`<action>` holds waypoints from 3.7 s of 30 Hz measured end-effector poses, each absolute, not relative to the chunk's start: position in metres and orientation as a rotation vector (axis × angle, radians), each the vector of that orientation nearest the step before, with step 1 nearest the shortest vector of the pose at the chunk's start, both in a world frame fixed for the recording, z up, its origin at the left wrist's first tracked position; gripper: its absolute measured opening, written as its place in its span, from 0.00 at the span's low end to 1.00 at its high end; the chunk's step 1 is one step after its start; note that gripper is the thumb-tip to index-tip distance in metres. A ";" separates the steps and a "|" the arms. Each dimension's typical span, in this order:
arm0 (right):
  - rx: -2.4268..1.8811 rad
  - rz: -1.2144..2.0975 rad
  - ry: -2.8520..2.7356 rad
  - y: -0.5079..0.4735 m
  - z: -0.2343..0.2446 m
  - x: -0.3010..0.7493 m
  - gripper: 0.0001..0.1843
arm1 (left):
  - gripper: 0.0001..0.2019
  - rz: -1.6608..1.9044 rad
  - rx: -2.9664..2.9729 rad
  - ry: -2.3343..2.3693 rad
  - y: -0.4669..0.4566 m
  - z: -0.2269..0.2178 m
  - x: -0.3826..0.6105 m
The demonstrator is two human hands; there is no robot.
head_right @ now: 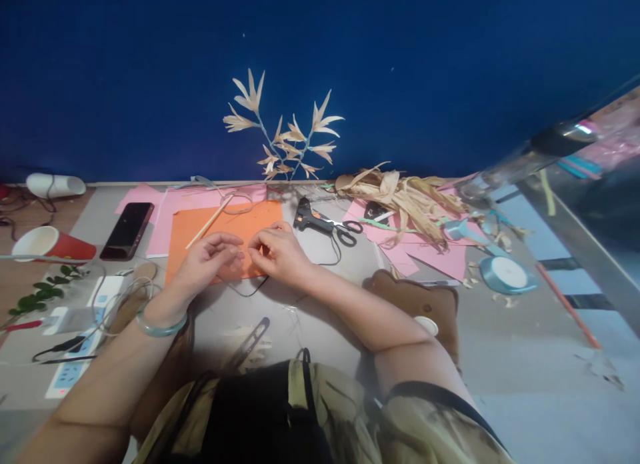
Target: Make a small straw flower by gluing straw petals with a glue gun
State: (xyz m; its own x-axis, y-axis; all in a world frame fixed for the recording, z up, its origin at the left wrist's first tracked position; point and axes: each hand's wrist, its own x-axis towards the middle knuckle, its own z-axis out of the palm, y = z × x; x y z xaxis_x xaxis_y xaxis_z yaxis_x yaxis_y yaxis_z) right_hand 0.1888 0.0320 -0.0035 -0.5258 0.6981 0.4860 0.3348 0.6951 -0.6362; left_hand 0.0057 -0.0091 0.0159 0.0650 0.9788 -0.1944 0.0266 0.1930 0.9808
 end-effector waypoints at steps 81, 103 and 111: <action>-0.744 0.605 -2.033 0.029 -0.013 0.182 0.06 | 0.19 0.934 0.846 1.190 -0.007 0.004 0.010; -0.824 0.786 -2.008 0.027 -0.008 0.181 0.07 | 0.12 0.944 0.999 1.176 -0.008 0.009 0.006; -0.786 0.888 -1.971 0.029 -0.007 0.182 0.06 | 0.10 1.023 1.011 1.255 -0.007 0.012 0.006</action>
